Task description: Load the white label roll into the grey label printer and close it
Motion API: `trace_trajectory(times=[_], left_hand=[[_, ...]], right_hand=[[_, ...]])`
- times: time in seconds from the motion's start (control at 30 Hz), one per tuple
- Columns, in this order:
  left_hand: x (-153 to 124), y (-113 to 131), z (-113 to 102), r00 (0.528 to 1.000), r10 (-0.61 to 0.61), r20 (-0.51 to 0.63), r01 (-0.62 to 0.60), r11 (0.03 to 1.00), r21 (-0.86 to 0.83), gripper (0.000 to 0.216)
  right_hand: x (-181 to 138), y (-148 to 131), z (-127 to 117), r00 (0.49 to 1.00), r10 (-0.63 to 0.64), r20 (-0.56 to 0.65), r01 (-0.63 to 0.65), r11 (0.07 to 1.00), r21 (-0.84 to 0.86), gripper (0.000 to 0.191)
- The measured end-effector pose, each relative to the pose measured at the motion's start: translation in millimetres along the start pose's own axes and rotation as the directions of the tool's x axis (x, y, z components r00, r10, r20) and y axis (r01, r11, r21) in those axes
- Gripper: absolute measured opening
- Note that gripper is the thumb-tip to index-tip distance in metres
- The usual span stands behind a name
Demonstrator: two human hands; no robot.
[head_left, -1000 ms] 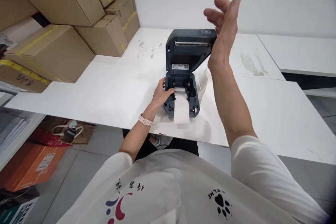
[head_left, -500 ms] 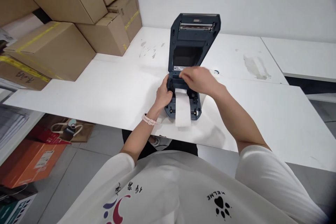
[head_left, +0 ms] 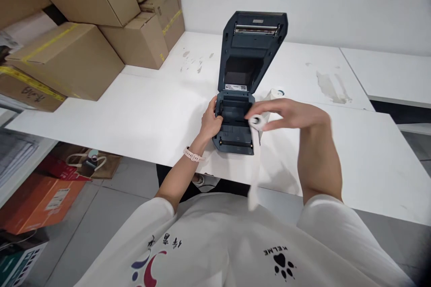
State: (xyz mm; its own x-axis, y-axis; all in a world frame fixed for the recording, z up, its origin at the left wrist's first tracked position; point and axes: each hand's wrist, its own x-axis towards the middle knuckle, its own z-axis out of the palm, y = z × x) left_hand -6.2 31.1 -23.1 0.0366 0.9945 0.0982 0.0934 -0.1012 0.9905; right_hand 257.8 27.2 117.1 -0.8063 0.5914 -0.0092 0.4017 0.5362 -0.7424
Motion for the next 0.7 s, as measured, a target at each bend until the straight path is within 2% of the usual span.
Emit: trace_trajectory(times=[0.1,0.17,0.23,0.33,0.47,0.5,0.6,0.63,0.7], left_hand=[[-1.5,1.0,0.2,1.0,-0.007,-0.006,0.007,1.0,0.006,0.087],[-1.2,1.3,0.6,1.0,-0.012,-0.01,0.012,1.0,0.022,0.088],[-0.4,1.3,1.0,1.0,-0.012,-0.019,0.013,1.0,0.021,0.088],[-0.7,2.7,1.1,1.0,-0.006,-0.025,0.006,1.0,-0.01,0.086],[-3.8,7.5,0.2,1.0,-0.002,-0.013,0.001,1.0,-0.028,0.085],[-4.3,8.2,0.0,1.0,-0.004,-0.014,0.003,1.0,-0.024,0.085],[-3.8,7.3,-0.4,1.0,-0.014,-0.019,0.014,1.0,-0.014,0.085],[-3.0,6.0,-0.4,1.0,-0.019,-0.018,0.019,1.0,-0.017,0.086],[-1.4,2.7,-0.2,1.0,-0.027,-0.016,0.026,0.999,-0.032,0.089]], right_hand=[[-66.3,13.8,0.4,0.975,0.148,-0.168,-0.118,0.978,0.175,0.039],[-94.7,35.1,9.1,0.917,0.298,-0.265,-0.24,0.943,0.231,0.041],[-106.9,61.2,20.5,0.837,0.435,-0.333,-0.353,0.893,0.278,0.045],[-107.6,96.7,34.2,0.73,0.568,-0.381,-0.418,0.811,0.408,0.055],[-107.5,124.0,31.1,0.719,0.563,-0.407,-0.334,0.794,0.508,0.06],[-107.1,128.9,26.2,0.693,0.553,-0.462,-0.3,0.804,0.513,0.06],[-93.3,145.0,9.1,0.553,0.555,-0.622,-0.255,0.823,0.507,0.072],[-83.5,150.9,4.5,0.545,0.554,-0.629,-0.262,0.825,0.5,0.079],[-58.2,161.6,-0.7,0.572,0.561,-0.598,-0.28,0.819,0.501,0.089]])
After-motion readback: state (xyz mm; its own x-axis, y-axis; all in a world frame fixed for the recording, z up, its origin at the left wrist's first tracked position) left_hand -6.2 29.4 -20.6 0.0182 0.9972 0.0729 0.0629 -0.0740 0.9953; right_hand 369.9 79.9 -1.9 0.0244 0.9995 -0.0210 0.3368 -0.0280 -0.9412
